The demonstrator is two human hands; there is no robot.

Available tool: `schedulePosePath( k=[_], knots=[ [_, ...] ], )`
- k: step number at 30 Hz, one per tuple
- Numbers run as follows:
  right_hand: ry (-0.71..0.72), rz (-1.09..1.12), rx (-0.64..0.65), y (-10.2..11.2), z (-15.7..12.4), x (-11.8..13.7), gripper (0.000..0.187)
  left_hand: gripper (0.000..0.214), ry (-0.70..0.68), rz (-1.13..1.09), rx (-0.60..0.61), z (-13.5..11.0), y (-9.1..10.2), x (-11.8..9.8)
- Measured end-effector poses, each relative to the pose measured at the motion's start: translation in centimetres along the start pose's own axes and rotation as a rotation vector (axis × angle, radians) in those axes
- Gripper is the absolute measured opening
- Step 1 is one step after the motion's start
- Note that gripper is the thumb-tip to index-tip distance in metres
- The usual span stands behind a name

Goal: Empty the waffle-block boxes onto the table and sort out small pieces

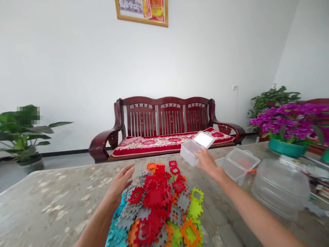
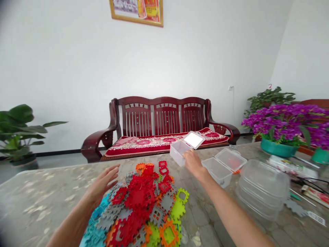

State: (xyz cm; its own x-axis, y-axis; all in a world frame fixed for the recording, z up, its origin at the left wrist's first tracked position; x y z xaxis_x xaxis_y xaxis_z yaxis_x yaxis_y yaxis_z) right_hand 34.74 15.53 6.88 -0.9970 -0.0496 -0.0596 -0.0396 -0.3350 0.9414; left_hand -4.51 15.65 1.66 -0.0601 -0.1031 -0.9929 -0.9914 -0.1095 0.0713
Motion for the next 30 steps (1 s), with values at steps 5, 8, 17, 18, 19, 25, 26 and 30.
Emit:
schedulePosePath(
  k=[5,8,17,18,19,25,26,30],
  knots=[
    [-0.140,-0.143,0.104,-1.7,0.0,-3.2,0.036,0.049,-0.016,0.107,-0.033,1.0,0.7,1.1],
    [-0.199,-0.176,0.122,-2.3,-0.8,-4.5,0.032,0.050,-0.022,0.153,-0.056,1.8,1.1,1.9],
    [-0.146,-0.221,0.020,-2.2,-2.4,-3.1,0.032,0.043,-0.064,0.161,-0.073,2.5,1.2,2.3],
    [-0.144,-0.232,0.022,-2.4,-2.5,-3.1,0.032,0.043,-0.072,0.169,-0.079,2.5,1.3,2.2],
    [-0.144,-0.244,0.022,-2.5,-2.7,-3.3,0.031,0.044,-0.080,0.179,-0.084,2.6,1.4,2.2],
    [-0.184,-0.277,0.009,-2.4,-3.6,-5.5,0.029,0.043,-0.110,0.213,-0.112,3.1,2.0,2.4],
    [-0.185,-0.279,0.008,-2.3,-3.8,-5.8,0.029,0.043,-0.120,0.220,-0.119,3.2,2.0,2.5],
    [-0.200,-0.282,0.008,-2.2,-4.3,-7.2,0.031,0.045,-0.169,0.254,-0.141,3.7,2.3,2.8]
  ],
)
Point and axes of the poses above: each hand's wrist, its own z-axis towards the middle knuckle, its own y-axis out of the back of the hand, x = y × z, the point moved 10 cm from there along z, towards the middle knuckle
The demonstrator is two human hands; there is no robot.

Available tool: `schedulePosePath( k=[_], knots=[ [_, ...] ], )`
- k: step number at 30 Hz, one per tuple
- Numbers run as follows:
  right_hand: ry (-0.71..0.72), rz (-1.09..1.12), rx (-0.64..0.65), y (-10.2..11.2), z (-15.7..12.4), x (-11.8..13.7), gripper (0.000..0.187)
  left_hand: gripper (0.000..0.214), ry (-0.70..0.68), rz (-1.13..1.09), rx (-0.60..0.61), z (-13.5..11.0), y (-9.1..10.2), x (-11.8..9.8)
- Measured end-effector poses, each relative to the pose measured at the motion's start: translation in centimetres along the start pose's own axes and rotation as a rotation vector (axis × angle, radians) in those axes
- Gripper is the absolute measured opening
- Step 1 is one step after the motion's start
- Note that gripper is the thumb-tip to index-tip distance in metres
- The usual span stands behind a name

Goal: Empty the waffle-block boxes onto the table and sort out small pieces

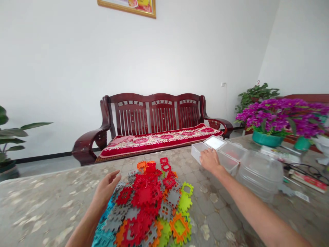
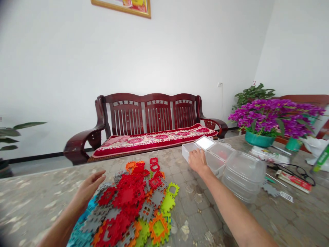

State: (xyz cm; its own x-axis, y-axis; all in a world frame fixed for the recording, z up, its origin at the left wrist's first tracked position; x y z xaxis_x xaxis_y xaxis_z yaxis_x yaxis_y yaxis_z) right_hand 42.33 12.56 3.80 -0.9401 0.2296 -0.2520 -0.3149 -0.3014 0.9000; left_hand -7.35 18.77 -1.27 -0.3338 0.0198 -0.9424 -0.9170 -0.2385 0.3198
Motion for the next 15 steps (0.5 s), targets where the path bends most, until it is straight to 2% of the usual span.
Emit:
schedulePosePath(
  k=[7,9,12,15],
  knots=[
    [-0.056,0.005,0.026,0.4,-0.1,-1.2,0.032,0.044,-0.010,0.038,-0.016,1.0,0.5,1.4],
    [-0.071,0.024,-0.024,1.2,-0.9,-0.8,0.031,0.048,-0.014,0.058,-0.014,1.4,0.7,1.8],
    [-0.028,0.145,-0.209,2.9,-4.1,0.2,0.036,0.054,-0.036,0.076,-0.032,1.8,1.2,2.1],
    [0.168,0.365,-0.341,3.5,-8.7,1.3,0.029,0.054,-0.062,0.092,-0.110,1.8,2.1,1.8]
  ],
)
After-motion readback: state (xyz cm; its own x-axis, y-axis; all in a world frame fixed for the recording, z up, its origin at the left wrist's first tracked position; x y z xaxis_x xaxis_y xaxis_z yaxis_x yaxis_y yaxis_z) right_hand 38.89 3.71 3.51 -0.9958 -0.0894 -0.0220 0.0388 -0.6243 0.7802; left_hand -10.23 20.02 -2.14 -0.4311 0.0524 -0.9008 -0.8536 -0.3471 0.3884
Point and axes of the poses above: each hand's wrist, its own z-axis towards the middle knuckle, its own y-axis out of the back of the hand, x = y × z, the point moved 10 cm from there along z, towards the middle knuckle
